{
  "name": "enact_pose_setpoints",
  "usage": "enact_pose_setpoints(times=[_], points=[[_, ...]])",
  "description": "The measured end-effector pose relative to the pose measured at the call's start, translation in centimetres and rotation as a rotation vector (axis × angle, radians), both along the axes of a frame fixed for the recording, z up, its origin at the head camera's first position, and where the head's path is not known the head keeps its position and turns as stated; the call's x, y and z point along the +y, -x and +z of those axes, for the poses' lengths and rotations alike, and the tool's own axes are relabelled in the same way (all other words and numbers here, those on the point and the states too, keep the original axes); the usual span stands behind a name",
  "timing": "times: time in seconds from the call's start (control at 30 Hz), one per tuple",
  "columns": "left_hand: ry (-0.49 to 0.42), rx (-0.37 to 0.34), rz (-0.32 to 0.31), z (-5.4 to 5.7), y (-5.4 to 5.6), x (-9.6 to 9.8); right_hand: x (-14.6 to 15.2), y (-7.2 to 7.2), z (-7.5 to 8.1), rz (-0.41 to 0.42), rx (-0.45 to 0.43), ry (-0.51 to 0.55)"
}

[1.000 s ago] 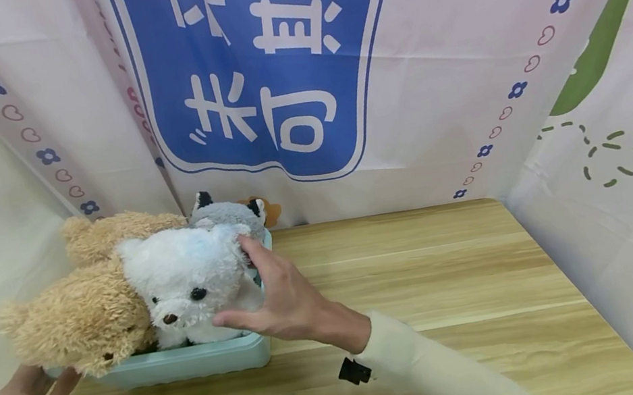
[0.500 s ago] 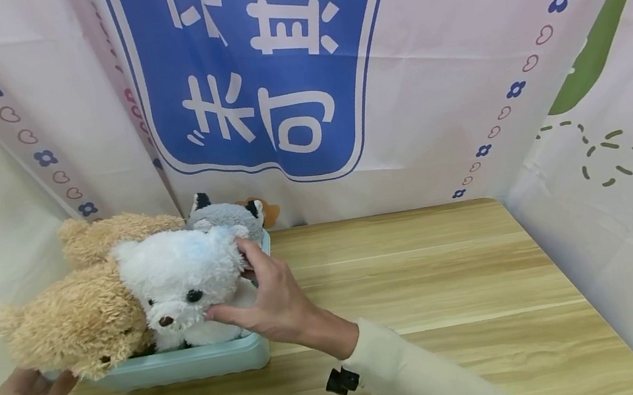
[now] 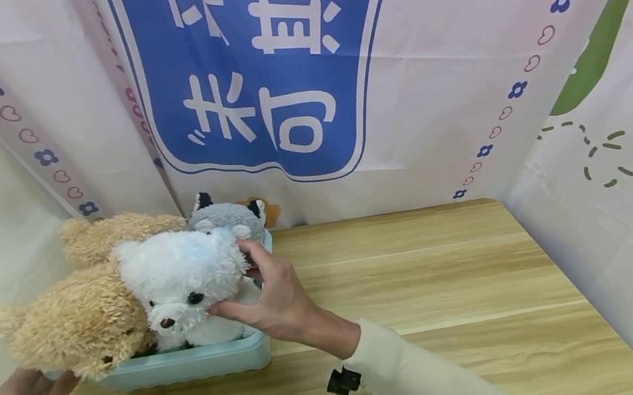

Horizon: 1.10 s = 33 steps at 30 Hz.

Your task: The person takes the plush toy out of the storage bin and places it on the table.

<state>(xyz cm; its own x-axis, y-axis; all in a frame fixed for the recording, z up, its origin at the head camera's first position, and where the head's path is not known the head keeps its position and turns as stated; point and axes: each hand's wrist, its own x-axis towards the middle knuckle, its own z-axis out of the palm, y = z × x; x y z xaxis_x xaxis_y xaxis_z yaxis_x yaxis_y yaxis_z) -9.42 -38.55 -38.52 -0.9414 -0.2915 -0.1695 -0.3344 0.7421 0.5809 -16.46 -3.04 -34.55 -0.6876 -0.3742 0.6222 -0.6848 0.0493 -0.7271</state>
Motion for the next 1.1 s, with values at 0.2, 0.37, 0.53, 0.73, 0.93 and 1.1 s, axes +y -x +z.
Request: enact_pose_setpoints(times=[0.2, 0.37, 0.53, 0.73, 0.93, 1.1], points=[[0.025, 0.028, -0.003, 0.0, -0.1, 0.4, 0.6, -0.2, 0.1, -0.02, -0.001, -0.002], [0.019, 0.032, -0.007, 0.0, -0.2, 0.8, 1.1, -0.4, 0.2, -0.034, -0.002, -0.007], [0.018, 0.05, -0.019, 0.0, -0.4, 1.3, 1.5, -0.5, 0.1, -0.028, -0.007, -0.009], [0.015, 0.059, -0.05, 0.0, -0.6, 1.6, 2.1, -0.6, 0.1, -0.017, -0.022, 0.013], [-0.006, 0.022, -0.069, -0.1, -0.7, 2.1, 2.7, -0.8, -0.1, -0.041, 0.024, -0.005], [-0.027, 0.028, -0.085, 0.1, -0.8, 2.8, 3.3, -1.1, -0.1, -0.059, 0.064, -0.016]])
